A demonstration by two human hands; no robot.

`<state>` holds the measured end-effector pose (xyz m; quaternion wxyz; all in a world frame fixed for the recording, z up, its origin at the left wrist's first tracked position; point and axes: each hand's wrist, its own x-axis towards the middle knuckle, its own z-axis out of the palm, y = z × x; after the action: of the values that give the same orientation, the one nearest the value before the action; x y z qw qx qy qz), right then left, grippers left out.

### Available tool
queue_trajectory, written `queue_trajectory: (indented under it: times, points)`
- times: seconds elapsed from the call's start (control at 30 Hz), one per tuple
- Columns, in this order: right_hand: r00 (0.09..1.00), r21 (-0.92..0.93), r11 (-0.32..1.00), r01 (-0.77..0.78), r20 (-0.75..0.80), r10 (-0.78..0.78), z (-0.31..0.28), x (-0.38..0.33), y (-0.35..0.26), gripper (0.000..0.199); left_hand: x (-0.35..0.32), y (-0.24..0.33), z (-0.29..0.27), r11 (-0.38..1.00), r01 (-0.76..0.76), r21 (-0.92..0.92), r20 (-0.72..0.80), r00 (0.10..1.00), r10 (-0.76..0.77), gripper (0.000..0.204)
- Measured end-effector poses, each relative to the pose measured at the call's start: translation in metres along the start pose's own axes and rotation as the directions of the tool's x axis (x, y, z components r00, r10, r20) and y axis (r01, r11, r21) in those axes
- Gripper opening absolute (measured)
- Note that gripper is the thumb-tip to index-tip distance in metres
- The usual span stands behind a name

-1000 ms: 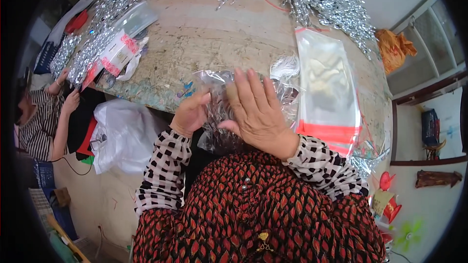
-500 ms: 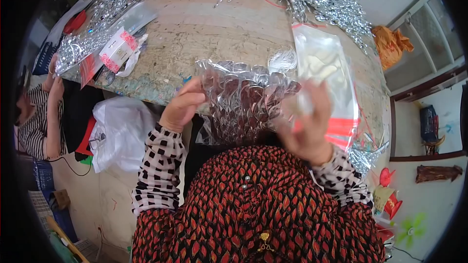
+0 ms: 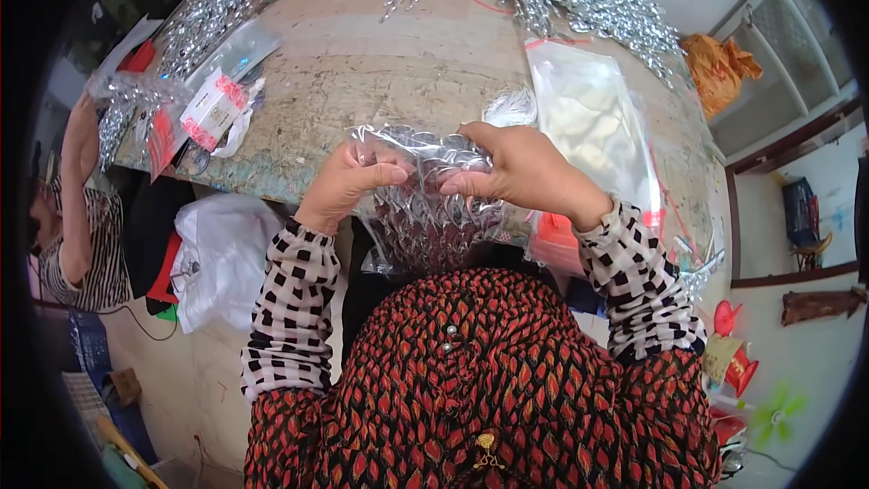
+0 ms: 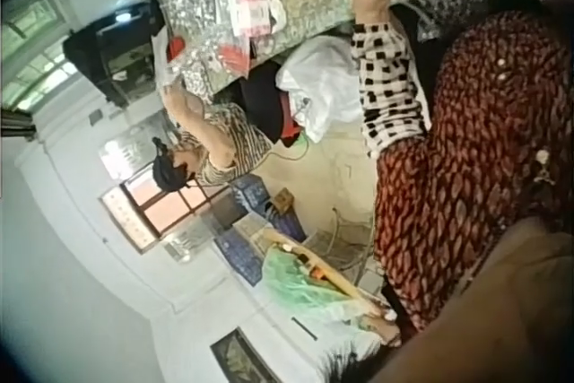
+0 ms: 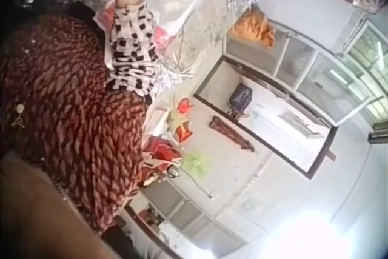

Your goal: Packaging silver shiny chain decorations into clear plastic bags.

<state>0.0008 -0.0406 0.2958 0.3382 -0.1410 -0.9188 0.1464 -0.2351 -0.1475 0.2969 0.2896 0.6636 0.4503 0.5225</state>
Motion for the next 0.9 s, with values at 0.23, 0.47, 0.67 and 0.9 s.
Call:
queue_trajectory:
  times: [0.23, 0.47, 0.67, 0.9]
  points:
    - [0.988, -0.036, 0.988, 0.149, 0.055, -0.147, 0.018, 0.019, -0.009, 0.059, -0.027, -0.03, -0.024, 0.988, -0.04, -0.149, -0.093, 0.995, 0.026, 0.026]
    - [0.976, -0.033, 0.976, 0.214, 0.041, -0.213, 0.03, 0.039, -0.034, 0.063, -0.066, -0.017, -0.024, 0.999, -0.025, -0.02, -0.37, 0.929, 0.016, 0.023]
    - [0.882, 0.209, 0.864, 0.457, -0.233, -0.41, 0.024, 0.043, -0.064, 0.072, -0.112, 0.025, -0.061, 0.974, -0.215, 0.066, -0.471, 0.854, 0.22, 0.029]
    - [0.944, 0.721, 0.618, 0.314, -0.164, -0.288, 0.058, 0.05, -0.054, 0.084, -0.131, 0.089, -0.087, 0.783, -0.478, -0.398, -0.479, 0.836, 0.268, 0.045]
